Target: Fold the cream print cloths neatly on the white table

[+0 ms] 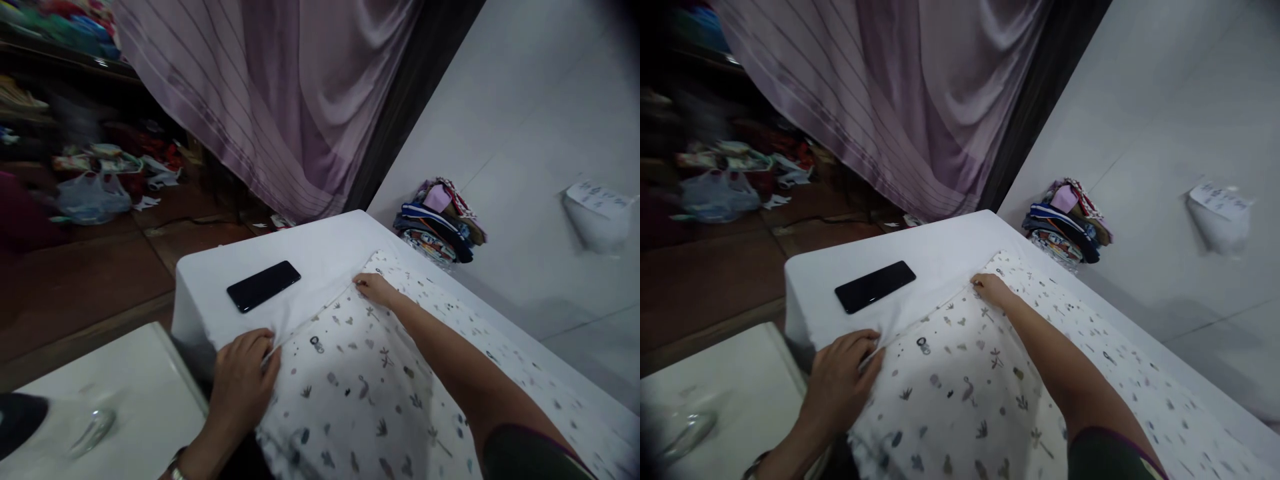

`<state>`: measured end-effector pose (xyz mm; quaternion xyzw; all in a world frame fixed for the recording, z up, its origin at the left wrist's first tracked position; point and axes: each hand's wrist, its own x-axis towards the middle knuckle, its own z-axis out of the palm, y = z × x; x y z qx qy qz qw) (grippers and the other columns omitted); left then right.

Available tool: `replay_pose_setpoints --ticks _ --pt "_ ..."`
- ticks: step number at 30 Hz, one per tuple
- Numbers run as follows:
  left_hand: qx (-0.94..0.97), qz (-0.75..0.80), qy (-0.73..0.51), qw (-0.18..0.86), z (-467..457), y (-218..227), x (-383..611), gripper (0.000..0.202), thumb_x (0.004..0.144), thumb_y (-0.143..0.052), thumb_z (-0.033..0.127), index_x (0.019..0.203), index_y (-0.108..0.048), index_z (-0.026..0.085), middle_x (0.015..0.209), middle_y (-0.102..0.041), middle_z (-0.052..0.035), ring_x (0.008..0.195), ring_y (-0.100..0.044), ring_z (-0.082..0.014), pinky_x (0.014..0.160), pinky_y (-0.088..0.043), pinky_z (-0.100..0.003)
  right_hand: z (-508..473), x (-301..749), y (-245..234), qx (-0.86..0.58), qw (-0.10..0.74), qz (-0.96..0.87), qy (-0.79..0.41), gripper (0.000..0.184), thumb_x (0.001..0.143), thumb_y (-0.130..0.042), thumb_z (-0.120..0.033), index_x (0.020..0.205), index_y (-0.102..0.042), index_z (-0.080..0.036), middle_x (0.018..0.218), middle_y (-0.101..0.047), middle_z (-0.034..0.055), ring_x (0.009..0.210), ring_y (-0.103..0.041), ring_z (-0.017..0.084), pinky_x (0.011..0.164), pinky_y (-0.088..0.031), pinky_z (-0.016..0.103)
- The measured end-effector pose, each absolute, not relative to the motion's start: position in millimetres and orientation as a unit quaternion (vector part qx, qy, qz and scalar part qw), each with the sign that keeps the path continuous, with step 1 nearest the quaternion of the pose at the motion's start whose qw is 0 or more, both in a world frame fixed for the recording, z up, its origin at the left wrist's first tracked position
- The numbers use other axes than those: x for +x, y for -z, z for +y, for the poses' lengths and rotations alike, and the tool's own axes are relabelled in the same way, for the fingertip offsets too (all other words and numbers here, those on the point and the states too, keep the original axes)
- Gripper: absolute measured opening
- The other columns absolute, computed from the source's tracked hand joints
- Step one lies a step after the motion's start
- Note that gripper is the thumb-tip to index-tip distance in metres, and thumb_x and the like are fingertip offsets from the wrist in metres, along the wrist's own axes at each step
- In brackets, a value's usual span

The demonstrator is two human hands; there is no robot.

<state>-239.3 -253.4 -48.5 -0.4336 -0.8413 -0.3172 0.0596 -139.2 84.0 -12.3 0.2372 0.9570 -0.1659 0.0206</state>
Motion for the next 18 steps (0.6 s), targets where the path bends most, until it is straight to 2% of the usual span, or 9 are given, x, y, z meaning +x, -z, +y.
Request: replay_pose_setpoints --ticks 3,8,11,16,18 --pt "-0.436 -0.840 0.318 0.058 -254 45 -237 0.020 0.084 -0.044 0.031 0.075 -0.056 0.019 0.103 -0.063 -0.0069 0.100 -0.053 -0.0235 0.086 -0.034 -0.039 82 -146 3 0.227 0.048 0.964 0.131 0.028 0.079 -0.051 -0.014 0.103 -0.063 -0.023 0.083 -0.067 0.0001 0.073 -0.059 0.013 0.069 -0.040 0.020" --pt "-0.439 -0.838 0.319 0.056 -255 41 -235 0.020 0.086 -0.043 0.031 0.076 -0.055 0.018 0.104 -0.062 -0.0070 0.100 -0.052 -0.0233 0.086 -0.034 -0.039 77 -150 -4 0.235 0.080 0.964 0.095 0.022 0.079 -0.053 -0.013 0.096 -0.064 -0.023 0.071 -0.065 -0.0003 0.065 -0.056 0.013 0.062 -0.036 0.020" --pt "-0.440 -0.835 0.326 0.061 -254 42 -234 0.019 0.086 -0.043 0.030 0.075 -0.055 0.018 0.104 -0.061 -0.0070 0.100 -0.052 -0.0235 0.086 -0.034 -0.039 71 -152 -8 0.255 0.076 0.962 0.063 0.013 0.082 -0.052 -0.017 0.091 -0.061 -0.020 0.076 -0.064 0.0026 0.068 -0.055 0.014 0.060 -0.034 0.020" --pt "-0.432 -0.830 0.344 0.085 -253 48 -234 0.015 0.084 -0.045 0.027 0.074 -0.054 0.019 0.101 -0.062 -0.0064 0.097 -0.053 -0.0231 0.085 -0.035 -0.039 63 -170 -11 0.307 0.037 0.951 0.018 0.018 0.090 -0.040 -0.022 0.101 -0.054 -0.019 0.091 -0.063 0.0081 0.078 -0.056 0.017 0.062 -0.034 0.022" --pt "-0.429 -0.829 0.349 0.088 -252 50 -234 0.014 0.084 -0.046 0.026 0.074 -0.053 0.019 0.102 -0.061 -0.0066 0.097 -0.053 -0.0230 0.086 -0.035 -0.039 59 -180 -8 0.328 0.042 0.944 0.012 0.017 0.088 -0.042 -0.022 0.100 -0.054 -0.019 0.092 -0.063 0.0088 0.077 -0.057 0.017 0.061 -0.035 0.022"
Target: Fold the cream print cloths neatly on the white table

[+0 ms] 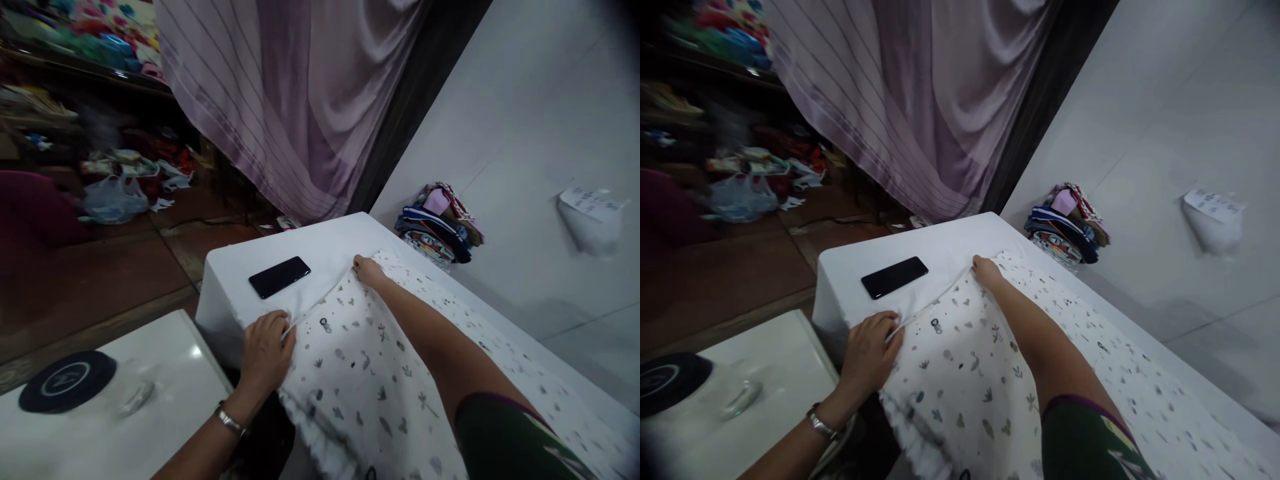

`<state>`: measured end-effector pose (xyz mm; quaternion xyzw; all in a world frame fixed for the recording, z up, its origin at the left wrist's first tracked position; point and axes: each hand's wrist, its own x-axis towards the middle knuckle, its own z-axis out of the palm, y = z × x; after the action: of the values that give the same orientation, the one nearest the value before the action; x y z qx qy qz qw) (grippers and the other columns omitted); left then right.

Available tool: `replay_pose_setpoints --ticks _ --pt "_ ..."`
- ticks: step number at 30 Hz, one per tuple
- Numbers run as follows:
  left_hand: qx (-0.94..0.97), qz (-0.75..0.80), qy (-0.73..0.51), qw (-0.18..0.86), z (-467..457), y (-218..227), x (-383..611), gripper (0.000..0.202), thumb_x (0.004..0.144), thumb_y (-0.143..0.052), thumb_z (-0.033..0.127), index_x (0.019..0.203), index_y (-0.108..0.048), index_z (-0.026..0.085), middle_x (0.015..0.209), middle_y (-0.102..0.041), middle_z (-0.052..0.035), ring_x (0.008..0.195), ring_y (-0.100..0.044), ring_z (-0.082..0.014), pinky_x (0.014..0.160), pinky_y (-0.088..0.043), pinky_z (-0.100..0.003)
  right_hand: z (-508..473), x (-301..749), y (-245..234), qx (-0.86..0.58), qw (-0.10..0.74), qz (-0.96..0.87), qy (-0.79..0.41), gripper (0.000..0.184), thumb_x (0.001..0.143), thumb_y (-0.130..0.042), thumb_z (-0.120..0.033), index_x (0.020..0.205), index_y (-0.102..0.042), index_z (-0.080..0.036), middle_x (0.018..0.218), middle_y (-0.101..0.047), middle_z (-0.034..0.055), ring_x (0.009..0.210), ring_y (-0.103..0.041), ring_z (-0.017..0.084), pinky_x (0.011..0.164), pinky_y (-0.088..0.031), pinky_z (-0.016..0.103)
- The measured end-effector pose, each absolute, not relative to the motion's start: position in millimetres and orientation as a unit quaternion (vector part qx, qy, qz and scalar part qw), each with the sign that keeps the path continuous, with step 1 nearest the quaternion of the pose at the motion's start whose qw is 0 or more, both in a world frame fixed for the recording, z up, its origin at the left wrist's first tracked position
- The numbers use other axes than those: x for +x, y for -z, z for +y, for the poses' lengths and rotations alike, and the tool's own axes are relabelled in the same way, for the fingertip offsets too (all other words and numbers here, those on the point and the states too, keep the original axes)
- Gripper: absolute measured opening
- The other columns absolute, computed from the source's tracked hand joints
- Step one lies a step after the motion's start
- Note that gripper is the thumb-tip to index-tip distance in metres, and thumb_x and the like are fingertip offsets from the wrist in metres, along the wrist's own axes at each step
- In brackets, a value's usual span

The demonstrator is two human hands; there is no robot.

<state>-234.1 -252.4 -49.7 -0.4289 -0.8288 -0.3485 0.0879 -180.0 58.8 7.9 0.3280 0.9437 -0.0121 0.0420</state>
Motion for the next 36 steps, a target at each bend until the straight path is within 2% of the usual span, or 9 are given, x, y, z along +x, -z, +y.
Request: replay_pose_setpoints --ticks 4,11,16,20,24,27,30,32,36 --pt "-0.422 -0.832 0.351 0.083 -253 50 -234 0.014 0.083 -0.046 0.025 0.073 -0.054 0.019 0.103 -0.061 -0.0063 0.099 -0.053 -0.0226 0.087 -0.036 -0.039 54 -192 -3 0.357 0.063 0.932 0.013 0.013 0.082 -0.050 -0.019 0.093 -0.057 -0.020 0.090 -0.064 0.0083 0.076 -0.059 0.018 0.059 -0.036 0.023" --pt "-0.426 -0.829 0.354 0.078 -253 48 -234 0.014 0.083 -0.047 0.026 0.074 -0.054 0.019 0.103 -0.061 -0.0063 0.099 -0.053 -0.0227 0.086 -0.036 -0.039 56 -173 -15 0.385 0.042 0.922 0.007 0.021 0.080 -0.048 -0.018 0.099 -0.057 -0.019 0.096 -0.063 0.0098 0.084 -0.060 0.020 0.064 -0.039 0.024" --pt "-0.426 -0.826 0.362 0.075 -253 49 -234 0.023 0.085 -0.047 0.036 0.072 -0.055 0.019 0.102 -0.062 -0.0064 0.100 -0.053 -0.0235 0.086 -0.036 -0.039 57 -169 -6 0.391 0.059 0.918 0.030 0.018 0.075 -0.052 -0.016 0.091 -0.061 -0.018 0.091 -0.066 0.0086 0.082 -0.060 0.020 0.064 -0.041 0.024" --pt "-0.425 -0.826 0.363 0.073 -252 49 -234 0.024 0.087 -0.044 0.036 0.075 -0.057 0.019 0.104 -0.061 -0.0063 0.101 -0.053 -0.0227 0.088 -0.035 -0.040 54 -179 2 0.379 0.033 0.923 0.055 0.031 0.078 -0.048 -0.014 0.107 -0.059 -0.018 0.099 -0.066 0.0071 0.091 -0.060 0.018 0.073 -0.042 0.023" --pt "-0.431 -0.829 0.348 0.077 -253 46 -234 0.018 0.085 -0.045 0.030 0.075 -0.056 0.019 0.105 -0.061 -0.0071 0.101 -0.052 -0.0226 0.088 -0.035 -0.039 46 -178 1 0.369 -0.002 0.926 0.075 0.050 0.080 -0.047 -0.016 0.130 -0.044 -0.016 0.111 -0.063 0.0082 0.100 -0.057 0.019 0.083 -0.042 0.025" --pt "-0.431 -0.833 0.339 0.073 -253 46 -235 0.017 0.084 -0.046 0.032 0.076 -0.055 0.020 0.105 -0.061 -0.0069 0.102 -0.052 -0.0228 0.088 -0.035 -0.039 29 -164 5 0.369 -0.042 0.926 0.074 0.054 0.085 -0.044 -0.023 0.137 -0.034 -0.014 0.127 -0.052 0.0111 0.113 -0.050 0.020 0.093 -0.039 0.029" --pt "-0.429 -0.838 0.332 0.064 -252 47 -237 0.019 0.083 -0.047 0.036 0.076 -0.055 0.020 0.107 -0.060 -0.0064 0.104 -0.051 -0.0237 0.088 -0.034 -0.040 9 -142 18 0.330 -0.067 0.938 0.079 0.050 0.088 -0.042 -0.029 0.134 -0.039 -0.012 0.136 -0.043 0.0123 0.125 -0.039 0.021 0.105 -0.028 0.032" --pt "-0.430 -0.840 0.327 0.058 -252 48 -238 0.020 0.082 -0.048 0.038 0.076 -0.056 0.020 0.109 -0.060 -0.0066 0.106 -0.051 -0.0243 0.089 -0.034 -0.040 -2 -126 26 0.309 -0.081 0.943 0.095 0.049 0.088 -0.041 -0.033 0.133 -0.042 -0.012 0.140 -0.039 0.0126 0.130 -0.032 0.021 0.107 -0.024 0.036" --pt "-0.434 -0.846 0.306 0.044 -251 47 -241 0.023 0.080 -0.047 0.040 0.073 -0.057 0.020 0.113 -0.059 -0.0063 0.107 -0.050 -0.0255 0.091 -0.033 -0.042 -23 -89 31 0.348 -0.110 0.924 0.112 0.054 0.091 -0.034 -0.041 0.138 -0.034 -0.014 0.147 -0.026 0.0118 0.137 -0.017 0.023 0.109 -0.015 0.045"
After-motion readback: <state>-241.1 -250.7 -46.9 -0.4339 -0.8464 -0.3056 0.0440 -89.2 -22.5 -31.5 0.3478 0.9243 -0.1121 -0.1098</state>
